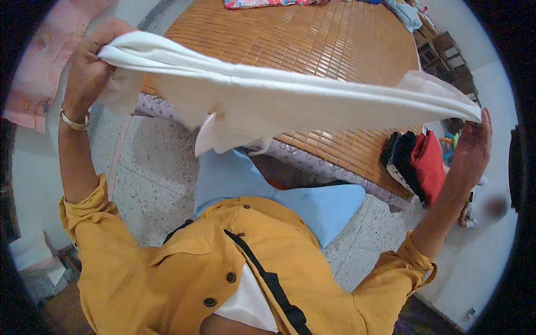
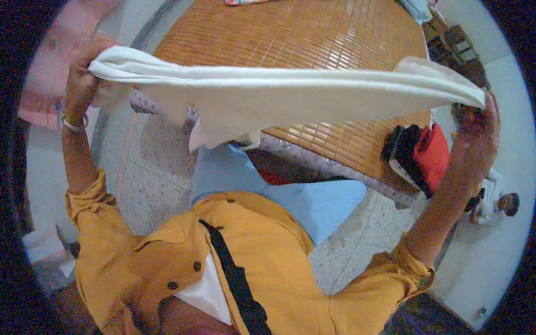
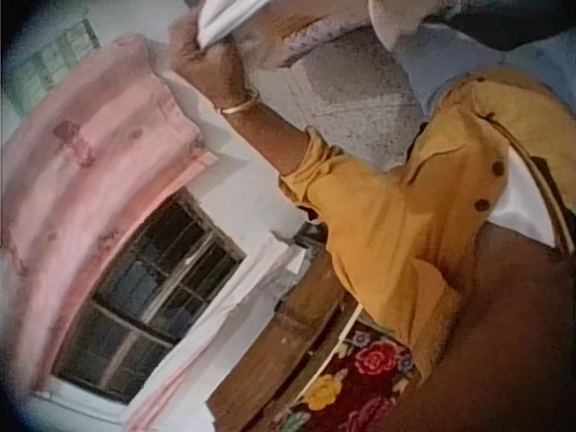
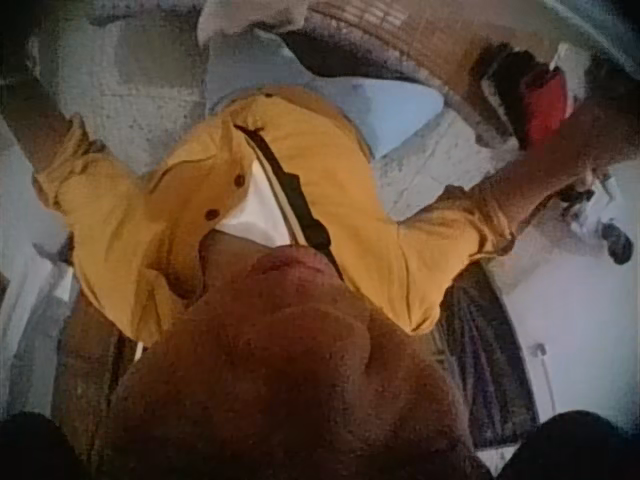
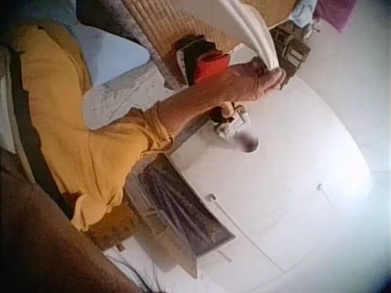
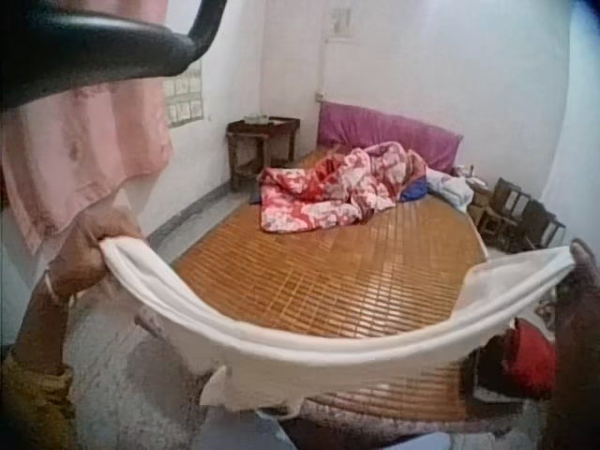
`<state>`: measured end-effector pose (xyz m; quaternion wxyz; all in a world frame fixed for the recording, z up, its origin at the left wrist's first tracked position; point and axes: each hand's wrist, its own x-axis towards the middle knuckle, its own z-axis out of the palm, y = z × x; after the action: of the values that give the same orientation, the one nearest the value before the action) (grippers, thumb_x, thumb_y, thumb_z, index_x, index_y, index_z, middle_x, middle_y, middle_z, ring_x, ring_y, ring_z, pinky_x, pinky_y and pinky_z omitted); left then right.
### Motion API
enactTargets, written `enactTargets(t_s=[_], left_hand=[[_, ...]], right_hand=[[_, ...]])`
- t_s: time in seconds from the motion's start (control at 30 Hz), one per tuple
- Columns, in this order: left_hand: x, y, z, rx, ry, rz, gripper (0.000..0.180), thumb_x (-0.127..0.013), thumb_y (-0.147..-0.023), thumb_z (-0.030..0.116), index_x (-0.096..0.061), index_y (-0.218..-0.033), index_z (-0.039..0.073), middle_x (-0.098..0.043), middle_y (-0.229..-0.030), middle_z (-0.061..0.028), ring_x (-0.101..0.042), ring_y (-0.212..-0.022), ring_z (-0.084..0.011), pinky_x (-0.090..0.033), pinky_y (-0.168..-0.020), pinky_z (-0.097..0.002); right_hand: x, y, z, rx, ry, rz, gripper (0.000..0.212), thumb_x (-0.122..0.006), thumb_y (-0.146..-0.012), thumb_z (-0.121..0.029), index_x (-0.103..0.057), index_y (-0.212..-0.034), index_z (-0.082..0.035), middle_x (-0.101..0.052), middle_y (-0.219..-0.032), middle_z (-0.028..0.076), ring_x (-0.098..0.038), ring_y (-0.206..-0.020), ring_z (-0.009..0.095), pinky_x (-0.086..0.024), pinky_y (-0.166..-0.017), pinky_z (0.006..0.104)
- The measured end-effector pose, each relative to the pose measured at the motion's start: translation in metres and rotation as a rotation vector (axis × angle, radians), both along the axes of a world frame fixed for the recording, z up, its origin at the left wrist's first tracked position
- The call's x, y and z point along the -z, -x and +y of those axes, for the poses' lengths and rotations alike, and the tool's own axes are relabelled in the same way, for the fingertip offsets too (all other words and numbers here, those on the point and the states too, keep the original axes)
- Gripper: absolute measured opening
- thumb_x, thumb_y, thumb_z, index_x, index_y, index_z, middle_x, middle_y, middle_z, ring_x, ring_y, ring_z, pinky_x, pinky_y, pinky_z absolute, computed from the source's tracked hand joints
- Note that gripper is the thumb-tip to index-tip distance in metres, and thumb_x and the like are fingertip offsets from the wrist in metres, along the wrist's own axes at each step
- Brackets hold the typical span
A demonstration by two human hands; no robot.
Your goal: The person folds a dark blue shirt, a red shirt, and a white shirt on a bamboo mat. Each garment is smoothed, folded into a compact rectangle, and stacked on the right side of the mat. The person then picks up the stack and walks toward a doorway.
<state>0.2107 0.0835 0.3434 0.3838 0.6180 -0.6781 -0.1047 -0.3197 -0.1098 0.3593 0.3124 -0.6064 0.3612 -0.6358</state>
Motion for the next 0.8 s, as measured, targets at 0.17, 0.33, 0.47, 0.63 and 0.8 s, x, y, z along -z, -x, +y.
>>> enactTargets(t_s=[0.17,0.33,0.47,0.63,0.8], left_hand=[[0.013,-0.03,-0.035,0.056,-0.409,-0.134,0.013,-0.061,-0.07,0.004,-0.062,-0.082,0.001,-0.059,-0.079,-0.002,-0.056,-0.077,-0.0131,-0.043,-0.071,-0.0252],[0.002,-0.093,-0.102,-0.314,-0.084,-0.314,0.021,-0.065,-0.069,0.005,-0.066,-0.09,0.004,-0.065,-0.074,-0.0012,-0.059,-0.067,-0.0138,-0.048,-0.067,-0.0297],[-0.082,-0.105,-0.096,-0.501,0.058,-0.065,0.031,-0.067,-0.074,0.019,-0.063,-0.104,0.015,-0.065,-0.093,-0.014,-0.063,-0.076,-0.0321,-0.05,-0.062,-0.0444],[-0.082,-0.023,-0.043,-0.53,0.155,-0.887,0.027,-0.067,-0.065,0.011,-0.064,-0.091,0.007,-0.066,-0.081,-0.0098,-0.062,-0.074,-0.0254,-0.048,-0.072,-0.0346],[0.093,0.007,-0.047,-0.162,-0.143,-0.839,0.037,-0.06,-0.069,0.002,-0.056,-0.105,0.007,-0.057,-0.102,-0.0127,-0.058,-0.095,-0.0294,-0.048,-0.08,-0.0399]], right_hand=[[0.049,-0.017,-0.066,-0.085,-0.31,-0.255,0.026,-0.063,-0.079,-0.007,-0.06,-0.104,0.002,-0.062,-0.094,0.008,-0.059,-0.079,0.016,-0.049,-0.066,0.0255],[0.051,-0.092,-0.113,-0.111,-0.241,0.111,0.022,-0.063,-0.08,-0.005,-0.06,-0.1,0.004,-0.062,-0.09,0.009,-0.059,-0.07,0.017,-0.051,-0.06,0.0251],[0.009,-0.136,-0.134,-0.303,-0.203,-0.327,0.022,-0.065,-0.079,-0.005,-0.059,-0.099,0.004,-0.061,-0.091,0.01,-0.06,-0.074,0.019,-0.053,-0.063,0.0268],[0.047,-0.114,-0.134,-0.329,-0.169,-0.308,0.021,-0.063,-0.082,-0.008,-0.059,-0.099,0.003,-0.061,-0.09,0.008,-0.06,-0.076,0.018,-0.052,-0.065,0.0272],[0.184,-0.061,-0.109,-0.108,-0.318,-0.019,0.019,-0.061,-0.084,-0.014,-0.061,-0.096,0.001,-0.059,-0.079,0.005,-0.054,-0.064,0.012,-0.044,-0.055,0.0243]])
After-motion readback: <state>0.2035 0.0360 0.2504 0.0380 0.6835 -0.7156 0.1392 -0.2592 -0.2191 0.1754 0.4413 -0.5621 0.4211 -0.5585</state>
